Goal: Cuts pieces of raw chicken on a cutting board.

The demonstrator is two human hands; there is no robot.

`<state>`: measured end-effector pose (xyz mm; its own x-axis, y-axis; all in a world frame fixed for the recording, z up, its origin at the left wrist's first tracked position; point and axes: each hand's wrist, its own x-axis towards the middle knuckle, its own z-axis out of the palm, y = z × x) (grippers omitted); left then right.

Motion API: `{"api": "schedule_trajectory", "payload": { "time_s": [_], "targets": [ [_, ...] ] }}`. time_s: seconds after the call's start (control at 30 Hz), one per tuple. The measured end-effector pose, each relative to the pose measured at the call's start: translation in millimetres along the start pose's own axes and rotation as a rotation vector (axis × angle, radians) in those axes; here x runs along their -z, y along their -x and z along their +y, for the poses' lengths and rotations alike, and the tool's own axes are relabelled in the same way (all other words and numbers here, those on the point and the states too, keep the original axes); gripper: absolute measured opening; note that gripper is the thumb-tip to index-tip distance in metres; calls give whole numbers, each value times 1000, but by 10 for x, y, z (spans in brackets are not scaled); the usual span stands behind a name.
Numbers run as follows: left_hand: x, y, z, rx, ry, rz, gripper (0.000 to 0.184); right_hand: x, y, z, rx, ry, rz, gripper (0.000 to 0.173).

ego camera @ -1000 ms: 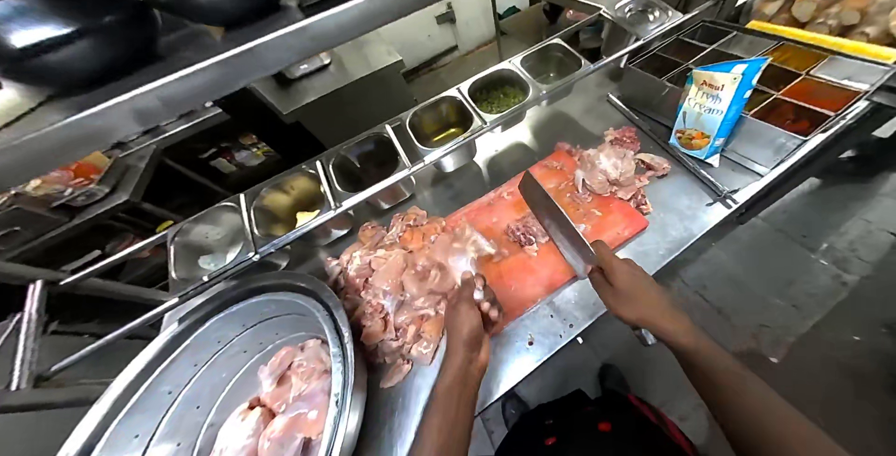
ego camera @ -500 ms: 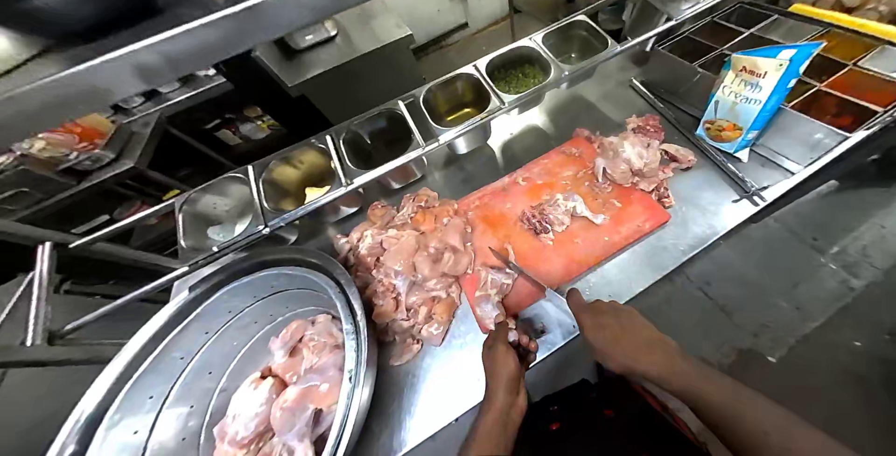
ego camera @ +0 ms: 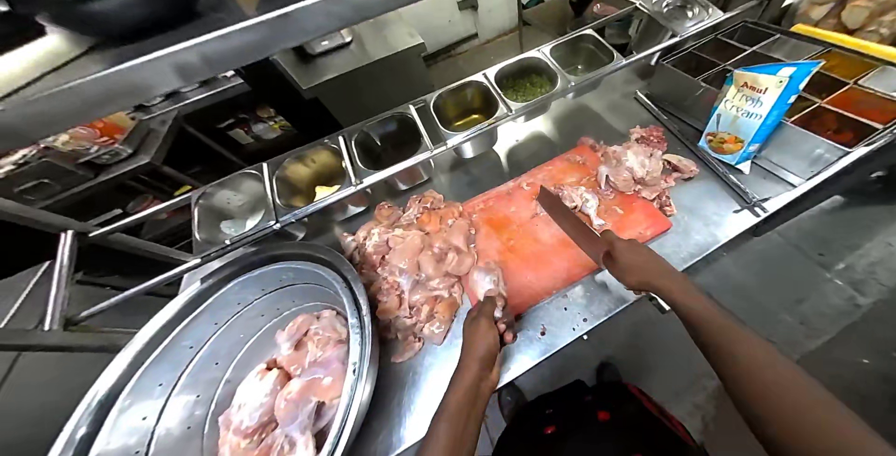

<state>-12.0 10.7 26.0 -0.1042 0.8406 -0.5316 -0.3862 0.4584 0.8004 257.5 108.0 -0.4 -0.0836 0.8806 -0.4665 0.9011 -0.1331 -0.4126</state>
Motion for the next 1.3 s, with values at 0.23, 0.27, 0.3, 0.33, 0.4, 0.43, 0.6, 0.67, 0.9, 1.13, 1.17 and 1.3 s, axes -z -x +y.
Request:
{"api": "schedule_trajectory", "payload": {
  "time_s": [0.23,0.27,0.3,0.33,0.4,0.43,0.6,0.67,0.9,1.13,1.17,1.3],
  "targets": [
    [-384,-181,235,27,-40,-230,40,26,291,93,30,-287,150,25],
    [-367,-270,145,85,-85,-192,39,27,346,85,16,-315,185,25],
    [-337,-356,25,157,-138,-141,39,12,402,72,7,-337,223,25],
    [-303,-420,-104,235,-182,-88,39,-17,465,49,8,-345,263,26],
    [-261,-447,-306,346,-211,-24,39,-112,601,-16,32,-306,313,27],
    [-239,-434,-374,372,-208,-17,39,-171,661,-49,51,-270,313,27],
    [-174,-368,-485,353,-129,-7,47,-354,810,-349,118,-43,125,31],
    [-168,-357,-500,331,-115,0,47,-433,762,-440,114,29,46,31],
    [-125,-387,-504,239,-232,-69,38,-177,789,-671,127,160,94,28],
    [-95,-424,-492,269,-309,-97,38,79,834,-972,568,-200,1023,37],
    [-86,-436,-484,257,-328,-109,38,-102,744,-932,462,-99,824,34],
    [-94,-467,-450,232,-339,-92,38,-369,213,-1049,21,252,-115,39]
  ]
}}
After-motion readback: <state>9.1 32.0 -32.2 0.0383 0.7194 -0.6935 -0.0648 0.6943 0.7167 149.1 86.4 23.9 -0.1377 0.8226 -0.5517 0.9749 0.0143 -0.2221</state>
